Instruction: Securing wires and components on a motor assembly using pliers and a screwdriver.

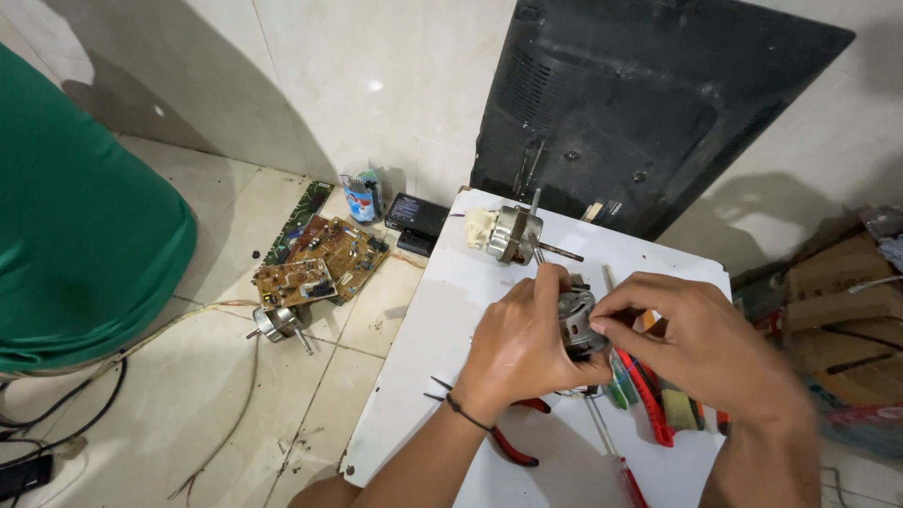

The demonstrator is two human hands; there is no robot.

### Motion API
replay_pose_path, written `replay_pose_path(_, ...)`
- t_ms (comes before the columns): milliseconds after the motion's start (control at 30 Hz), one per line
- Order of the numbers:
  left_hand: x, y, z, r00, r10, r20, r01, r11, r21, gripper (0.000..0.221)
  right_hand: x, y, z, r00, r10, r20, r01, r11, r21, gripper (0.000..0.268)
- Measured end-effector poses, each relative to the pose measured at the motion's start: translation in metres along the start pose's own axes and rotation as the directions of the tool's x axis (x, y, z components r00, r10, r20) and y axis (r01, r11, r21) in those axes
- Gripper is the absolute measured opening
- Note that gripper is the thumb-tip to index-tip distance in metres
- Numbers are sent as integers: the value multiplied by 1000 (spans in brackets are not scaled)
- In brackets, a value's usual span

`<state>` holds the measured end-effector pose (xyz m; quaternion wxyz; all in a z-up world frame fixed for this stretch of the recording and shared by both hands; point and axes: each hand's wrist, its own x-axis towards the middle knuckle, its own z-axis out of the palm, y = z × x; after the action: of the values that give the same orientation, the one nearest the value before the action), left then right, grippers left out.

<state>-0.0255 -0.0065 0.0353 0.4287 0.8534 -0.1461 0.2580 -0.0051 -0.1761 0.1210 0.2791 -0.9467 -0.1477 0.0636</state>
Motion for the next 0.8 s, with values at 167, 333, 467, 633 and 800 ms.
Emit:
replay_pose_path(167, 1, 1, -1, 1000, 30, -7, -30, 999, -20, 70, 0, -17, -1, 991, 131, -7, -132, 991, -35, 16)
replay_pose_path(333, 1, 1, -1, 999, 38, -15, -38, 999, -35, 72, -1, -18, -1, 991, 135, -26, -135, 991, -18, 18)
replay_pose_path(467, 1, 1, -2, 999, 31, -19, -32, 998, -47, 71, -4, -9, -2, 998, 58, -39, -58, 998, -12, 16)
replay_pose_path(633, 0, 2, -1, 998, 50, -34, -51, 998, -33, 71, -3, -17, -2, 992, 117, -50, -118, 993, -24, 15)
replay_pose_path(800, 0, 1, 1, 1000, -12, 0, 12, 1000, -14, 73, -6, -28, -4, 972, 225, -68, -224, 974, 20, 19)
